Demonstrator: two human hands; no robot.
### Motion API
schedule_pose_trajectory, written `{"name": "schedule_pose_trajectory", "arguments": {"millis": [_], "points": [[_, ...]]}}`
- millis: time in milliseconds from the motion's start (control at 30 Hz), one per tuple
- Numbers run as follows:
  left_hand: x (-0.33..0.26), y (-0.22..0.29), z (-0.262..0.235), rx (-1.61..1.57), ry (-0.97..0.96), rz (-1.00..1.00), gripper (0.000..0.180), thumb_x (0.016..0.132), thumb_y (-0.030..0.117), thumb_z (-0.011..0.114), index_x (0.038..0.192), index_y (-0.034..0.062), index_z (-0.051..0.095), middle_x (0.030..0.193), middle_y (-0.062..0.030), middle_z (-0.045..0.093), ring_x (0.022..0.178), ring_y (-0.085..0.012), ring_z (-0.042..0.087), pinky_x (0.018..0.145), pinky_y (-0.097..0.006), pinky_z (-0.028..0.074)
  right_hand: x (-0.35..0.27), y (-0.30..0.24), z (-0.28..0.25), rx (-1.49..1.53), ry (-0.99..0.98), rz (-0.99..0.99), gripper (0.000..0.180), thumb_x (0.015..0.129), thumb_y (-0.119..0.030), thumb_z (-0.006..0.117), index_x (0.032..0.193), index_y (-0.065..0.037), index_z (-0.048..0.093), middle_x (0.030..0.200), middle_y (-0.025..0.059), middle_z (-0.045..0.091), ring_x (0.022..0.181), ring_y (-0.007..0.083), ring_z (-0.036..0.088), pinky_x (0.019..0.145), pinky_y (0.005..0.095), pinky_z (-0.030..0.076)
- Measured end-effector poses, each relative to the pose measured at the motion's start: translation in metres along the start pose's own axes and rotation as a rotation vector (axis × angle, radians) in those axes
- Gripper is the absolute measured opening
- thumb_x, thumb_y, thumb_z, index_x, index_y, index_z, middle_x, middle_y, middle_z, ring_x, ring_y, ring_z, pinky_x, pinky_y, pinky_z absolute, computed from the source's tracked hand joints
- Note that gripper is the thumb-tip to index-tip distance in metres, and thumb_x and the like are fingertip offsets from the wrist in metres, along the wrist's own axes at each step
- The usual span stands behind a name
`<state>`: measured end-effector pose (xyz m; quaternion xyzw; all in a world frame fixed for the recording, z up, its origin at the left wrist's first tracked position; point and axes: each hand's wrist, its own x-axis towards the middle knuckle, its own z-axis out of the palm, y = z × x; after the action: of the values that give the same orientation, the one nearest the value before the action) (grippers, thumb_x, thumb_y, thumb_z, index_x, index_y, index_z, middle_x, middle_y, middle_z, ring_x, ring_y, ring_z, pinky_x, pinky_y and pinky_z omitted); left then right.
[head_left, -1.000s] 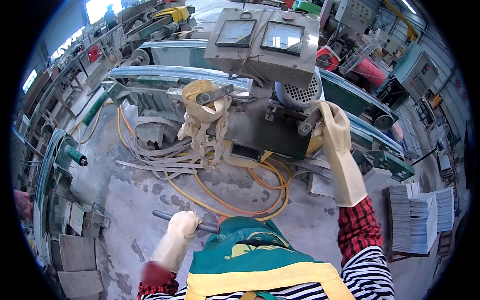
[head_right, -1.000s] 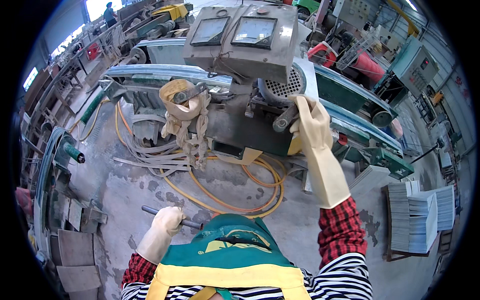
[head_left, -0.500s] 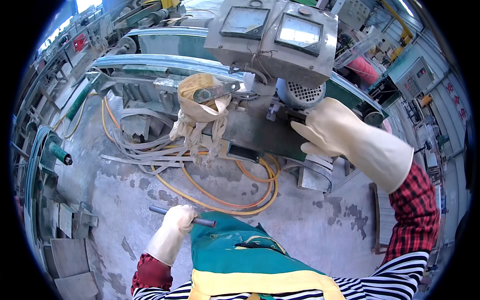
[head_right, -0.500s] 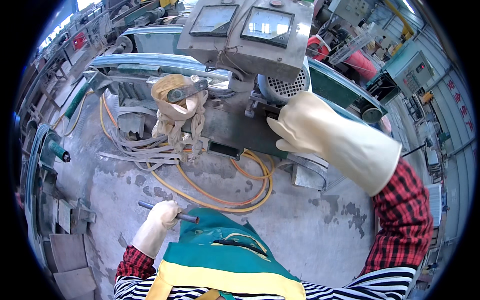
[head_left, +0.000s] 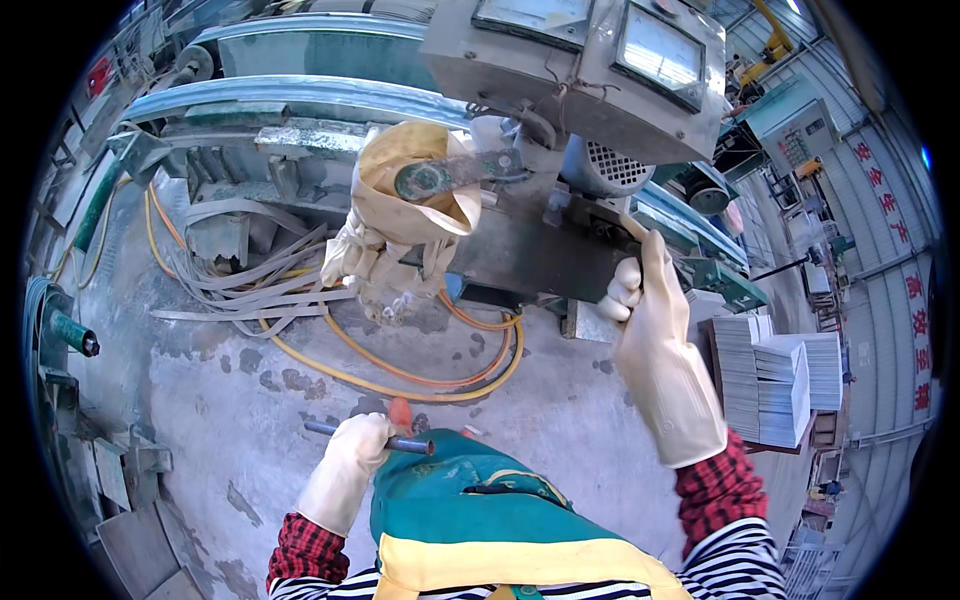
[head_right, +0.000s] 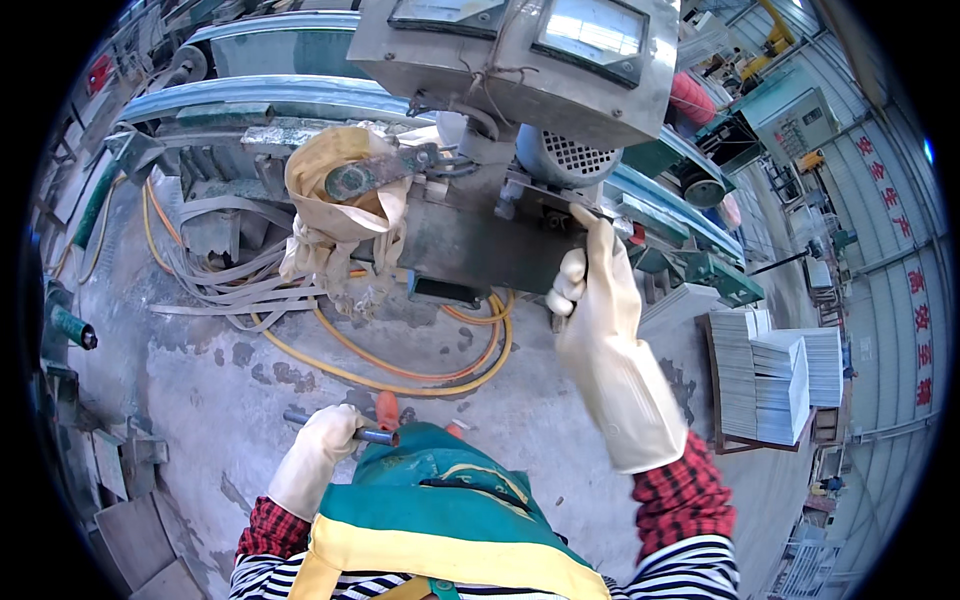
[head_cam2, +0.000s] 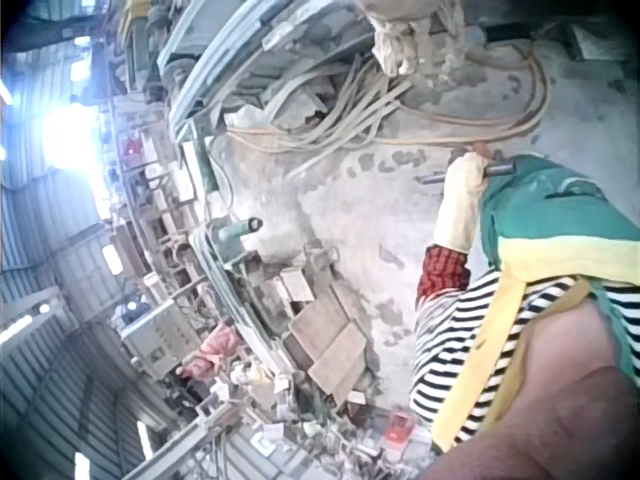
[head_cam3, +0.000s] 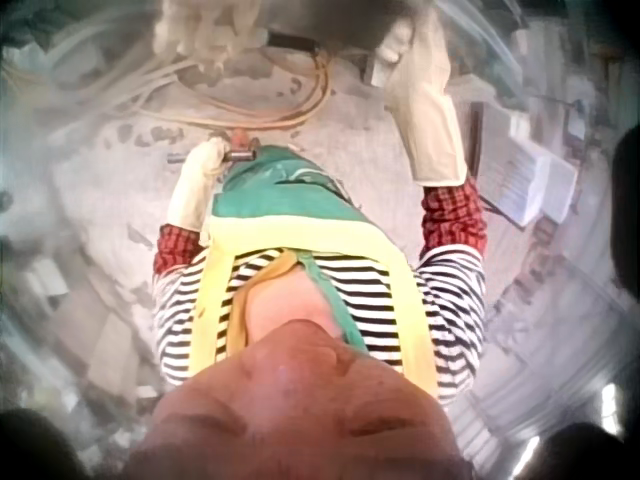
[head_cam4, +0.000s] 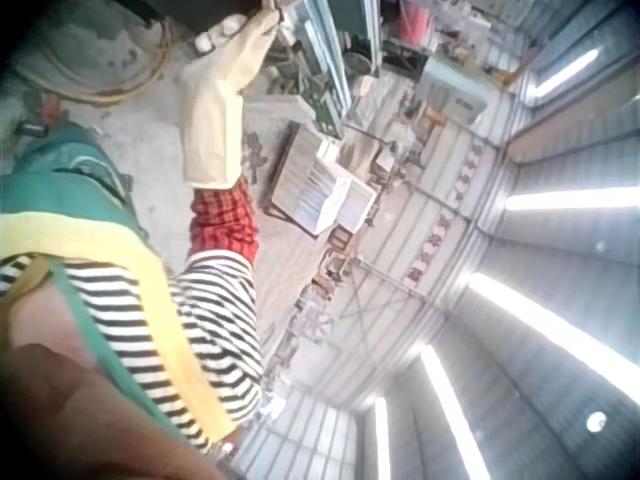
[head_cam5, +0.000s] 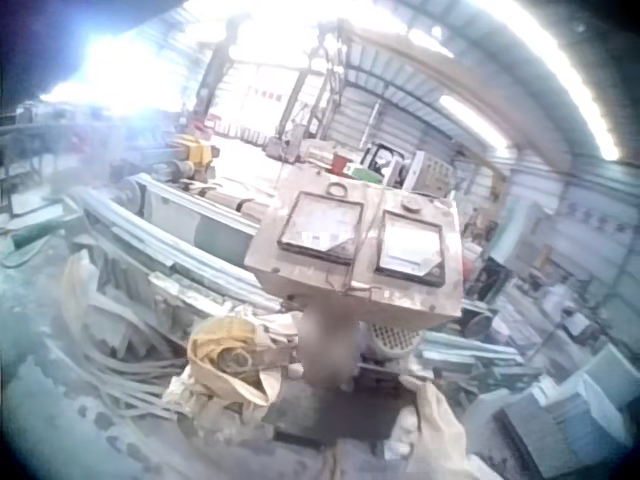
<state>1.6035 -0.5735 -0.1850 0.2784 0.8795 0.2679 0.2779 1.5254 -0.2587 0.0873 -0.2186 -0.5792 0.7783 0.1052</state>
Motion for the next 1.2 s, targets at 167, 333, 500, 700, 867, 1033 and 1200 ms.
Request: {"name": "schedule_pose_trajectory", "arguments": {"millis": [167,333,500,700,867,1033,1200], "points": [[0.009,0.004,-0.032,0.026,-0.067,-0.015,0.023,0.078,0.013,0.066,0.095,0.0238,0.078,0.086,-0.0115,0.071,0.089,-0.0350,0.068,0.078,-0.046,0.054,0.006,0.015,0.038,0.737,0.257,-0.081,0.035,0.108,-0.035,0.044,0.135,-0.015,0.053,0.079,0.0015,0.050,0.062,0.0101,0.043,0.061,0.0247,0.047],[0.013,-0.005,-0.034,0.007,0.045,0.056,0.019,0.077,0.011,0.067,0.091,0.0198,0.077,0.086,-0.0126,0.070,0.088,-0.0355,0.067,0.076,-0.047,0.054,-0.014,0.023,0.005,0.012,0.082,-0.200,0.041,0.108,-0.026,0.044,0.146,-0.009,0.046,0.093,0.0103,0.061,0.080,0.0154,0.060,0.080,0.0336,0.054],[0.011,-0.005,-0.030,0.007,0.097,-0.005,0.017,0.077,0.009,0.067,0.088,0.0175,0.076,0.085,-0.0127,0.070,0.087,-0.0358,0.067,0.076,-0.046,0.054,-0.005,-0.049,-0.037,-1.615,-0.272,-1.301,0.063,0.072,-0.005,0.074,0.133,-0.002,0.058,0.118,0.0208,0.064,0.102,0.0335,0.064,0.089,0.0434,0.052],[0.010,0.003,-0.030,0.088,0.038,-0.116,0.012,0.076,0.009,0.066,0.085,0.0133,0.074,0.084,-0.0133,0.070,0.086,-0.0368,0.067,0.076,-0.047,0.054,0.007,-0.082,0.034,-2.340,-0.654,-0.846,0.042,0.083,-0.025,0.072,0.119,-0.007,0.063,0.085,0.0106,0.068,0.069,0.0294,0.068,0.057,0.0428,0.052],[0.029,-0.002,-0.013,0.038,0.022,-0.072,0.011,0.074,0.010,0.067,0.084,0.0113,0.073,0.085,-0.0135,0.070,0.088,-0.0367,0.067,0.077,-0.047,0.054,0.041,-0.074,-0.004,-1.728,-0.387,-1.082,0.030,0.097,-0.020,0.056,0.119,0.001,0.057,0.068,0.0144,0.062,0.057,0.0235,0.066,0.042,0.0313,0.049],[0.040,-0.016,0.005,-0.028,0.112,0.026,0.015,0.075,0.012,0.069,0.089,0.0120,0.074,0.089,-0.0137,0.071,0.091,-0.0363,0.067,0.078,-0.047,0.054,0.029,-0.063,-0.038,-0.766,-0.086,-0.135,0.043,0.107,-0.035,0.044,0.125,0.002,0.053,0.064,0.0143,0.064,0.045,0.0194,0.062,0.036,0.0271,0.047],[0.039,-0.022,-0.007,-0.033,-0.011,-0.042,0.019,0.077,0.014,0.072,0.095,0.0144,0.075,0.090,-0.0132,0.071,0.091,-0.0352,0.068,0.079,-0.046,0.055,0.017,-0.080,-0.063,-1.127,-0.065,-0.553,0.037,0.102,-0.031,0.057,0.121,0.000,0.060,0.079,0.0135,0.070,0.066,0.0214,0.068,0.059,0.0289,0.057]]}}
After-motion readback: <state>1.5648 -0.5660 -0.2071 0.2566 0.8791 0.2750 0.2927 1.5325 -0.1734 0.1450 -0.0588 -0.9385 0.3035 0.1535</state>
